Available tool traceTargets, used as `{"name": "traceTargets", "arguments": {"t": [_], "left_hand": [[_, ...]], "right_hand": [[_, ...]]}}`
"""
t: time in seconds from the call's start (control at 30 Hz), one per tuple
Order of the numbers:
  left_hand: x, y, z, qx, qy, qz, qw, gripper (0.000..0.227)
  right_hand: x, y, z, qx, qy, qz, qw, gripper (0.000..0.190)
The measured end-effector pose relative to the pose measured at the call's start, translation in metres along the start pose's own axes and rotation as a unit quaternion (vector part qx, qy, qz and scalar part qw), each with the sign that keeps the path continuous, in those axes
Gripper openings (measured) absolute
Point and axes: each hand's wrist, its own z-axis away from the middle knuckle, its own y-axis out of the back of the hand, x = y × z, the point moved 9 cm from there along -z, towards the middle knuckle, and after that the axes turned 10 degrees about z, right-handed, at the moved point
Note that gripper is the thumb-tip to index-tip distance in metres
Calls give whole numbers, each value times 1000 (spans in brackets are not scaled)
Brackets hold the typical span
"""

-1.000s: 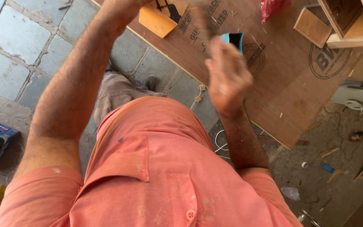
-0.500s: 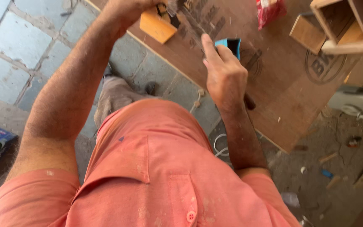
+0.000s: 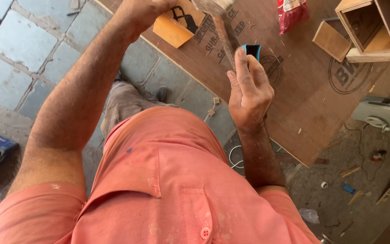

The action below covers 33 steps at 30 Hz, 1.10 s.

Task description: The person assembles a small wooden box by hammering nails into the frame and then applies glue along the edges. The person uses a hammer and a glue tube to join the wooden pieces together on a workbench.

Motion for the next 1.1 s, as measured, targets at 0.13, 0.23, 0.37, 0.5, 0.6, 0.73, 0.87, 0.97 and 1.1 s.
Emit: {"name": "traceTargets", "arguments": {"t": [0.13,0.23,0.37,0.5,0.6,0.73,0.87,0.97,1.1], "left_hand": [[0,-3,0,-2,12,-15,1000,45],[24,-1,-6,-21,-72,-24,997,42],[-2,-1,3,1,20,-18,1000,38],[9,-2,2,-4,9,0,1000,33],[19,-2,15,-40,-44,89,994,33],[23,1,37,-99,-99,193,971,35],[6,3,36,-68,-78,195,975,28],[9,-2,31,-90,-120,220,964,23],[1,-3,26,-91,-97,246,960,21]], "right_hand": [[6,-24,3,-144,3,100,985,52],[7,-24,-9,-120,22,113,986,53],[6,-22,-2,-107,-12,51,993,52],[15,-34,3,-163,-9,108,981,57],[31,-18,13,-68,-24,-6,997,60],[99,-39,67,-94,-268,-121,951,59],[143,-112,151,-158,-477,-259,825,62],[157,-171,189,-163,-522,-380,746,63],[178,-209,225,-165,-551,-392,718,59]]}}
